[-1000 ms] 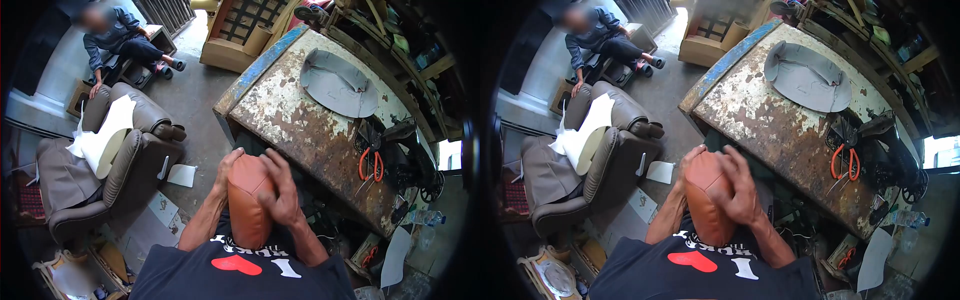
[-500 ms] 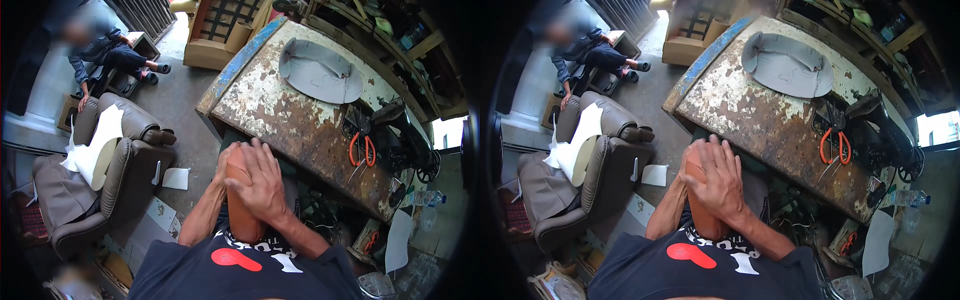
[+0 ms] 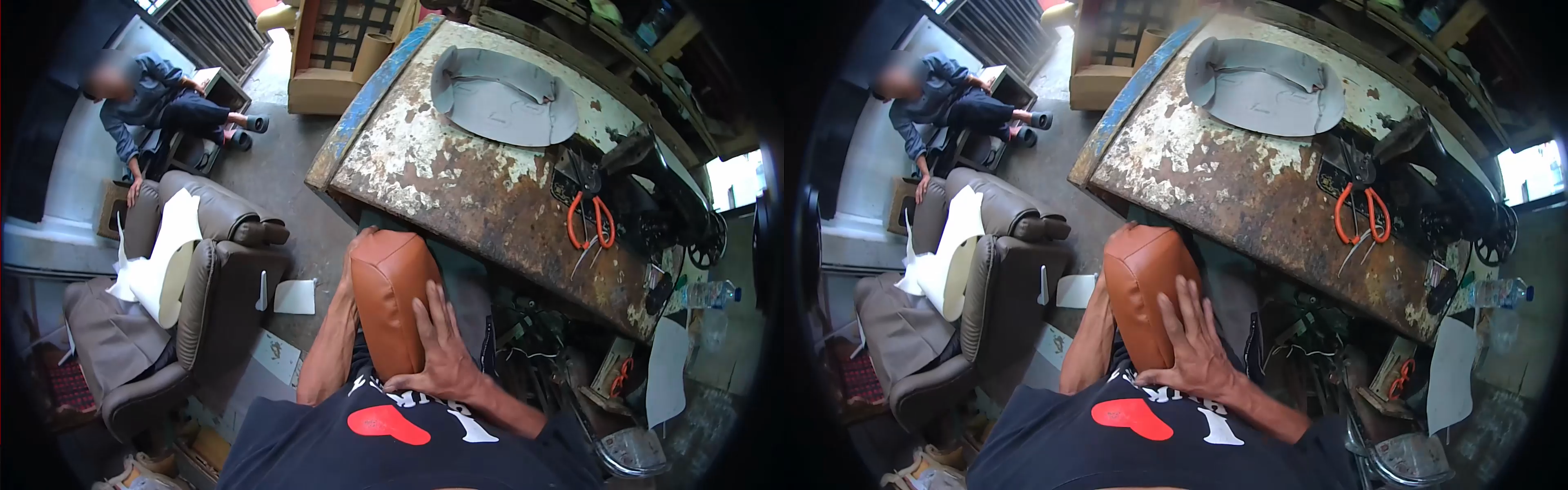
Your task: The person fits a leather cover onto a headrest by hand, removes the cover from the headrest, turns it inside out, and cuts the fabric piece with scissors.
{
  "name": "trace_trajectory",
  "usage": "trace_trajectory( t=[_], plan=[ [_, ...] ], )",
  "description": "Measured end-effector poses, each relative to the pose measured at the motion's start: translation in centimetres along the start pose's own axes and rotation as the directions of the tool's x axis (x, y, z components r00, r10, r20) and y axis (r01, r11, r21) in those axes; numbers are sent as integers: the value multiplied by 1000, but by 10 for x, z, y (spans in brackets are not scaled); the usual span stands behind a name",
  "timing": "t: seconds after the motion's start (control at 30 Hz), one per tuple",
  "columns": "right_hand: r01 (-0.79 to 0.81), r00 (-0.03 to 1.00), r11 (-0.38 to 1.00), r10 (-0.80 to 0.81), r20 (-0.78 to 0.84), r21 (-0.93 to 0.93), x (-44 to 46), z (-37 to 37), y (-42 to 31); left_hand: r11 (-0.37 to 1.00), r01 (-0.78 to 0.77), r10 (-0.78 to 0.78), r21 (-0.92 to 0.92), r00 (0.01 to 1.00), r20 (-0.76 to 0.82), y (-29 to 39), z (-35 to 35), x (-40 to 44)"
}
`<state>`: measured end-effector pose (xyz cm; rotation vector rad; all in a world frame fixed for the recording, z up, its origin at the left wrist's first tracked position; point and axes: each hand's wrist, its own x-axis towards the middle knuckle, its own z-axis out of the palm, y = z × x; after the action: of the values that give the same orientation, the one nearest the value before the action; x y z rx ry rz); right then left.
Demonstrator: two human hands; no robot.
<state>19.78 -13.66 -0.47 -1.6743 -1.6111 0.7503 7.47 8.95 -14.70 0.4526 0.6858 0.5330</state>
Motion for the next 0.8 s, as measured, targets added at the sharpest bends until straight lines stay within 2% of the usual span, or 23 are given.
trace_trajectory(
  t=[0.07, 0.1, 0.17, 0.2, 0.27, 0.33, 0.4, 0.47, 0.5, 0.53, 0.57, 0.6, 0.67, 0.7, 0.77, 0.8],
  plan=[
    [219, 947, 973, -229, -226, -69, 38, -38, -11, 999, 52, -52, -8, 997, 51, -8, 1, -2],
    [210, 948, 975, -220, -231, -67, 57, -39, -11, 999, 53, -53, 8, 997, 56, -7, 8, -4],
    [315, 947, 911, -320, 26, -267, 98, -40, -14, 998, 28, -31, 47, 998, 56, -6, 19, -5],
    [304, 951, 917, -310, 17, -258, 108, -40, -8, 997, 20, -23, 72, 999, 46, -5, 24, -7],
    [292, 929, 953, -303, 213, 82, 135, -48, 14, 994, -34, 29, 103, 998, 54, 0, 39, -9],
    [295, 914, 952, -306, 268, 82, 132, -50, 12, 986, -100, 94, 132, 994, 57, 11, 61, -30],
    [293, 951, 950, -279, 134, -104, 121, -51, -1, 976, -158, 154, 151, 987, 38, 17, 74, -53],
    [291, 954, 950, -280, 103, -117, 107, -55, -3, 989, -115, 118, 95, 993, -19, 1, 64, -71],
    [223, 975, 968, -220, 40, -118, 101, -59, -1, 995, -81, 84, 53, 996, -44, -10, 56, -78],
    [145, 989, 983, -149, -25, -109, 97, -63, 2, 881, -160, 245, 446, 959, -140, -27, 46, -103],
    [170, 985, 981, -173, -27, -89, 92, -67, 6, 705, -119, 300, 699, 943, -142, -39, 39, -133],
    [174, 984, 981, -177, -24, -86, 93, -68, 9, 640, -41, 225, 767, 965, -136, -49, 35, -156],
    [165, 983, 982, -172, -68, -87, 92, -61, 9, 721, -120, 202, 682, 979, -42, -85, 5, -176],
    [169, 983, 983, -173, -54, -74, 89, -55, 7, 725, -109, 204, 680, 977, -61, -86, 4, -184],
    [135, 987, 988, -140, -81, -72, 95, -51, 5, 897, -17, 52, 442, 996, -68, -81, 3, -174],
    [122, 987, 990, -129, -98, -73, 98, -51, 3, 898, -38, 74, 439, 995, -65, -73, 7, -168]
  ],
)
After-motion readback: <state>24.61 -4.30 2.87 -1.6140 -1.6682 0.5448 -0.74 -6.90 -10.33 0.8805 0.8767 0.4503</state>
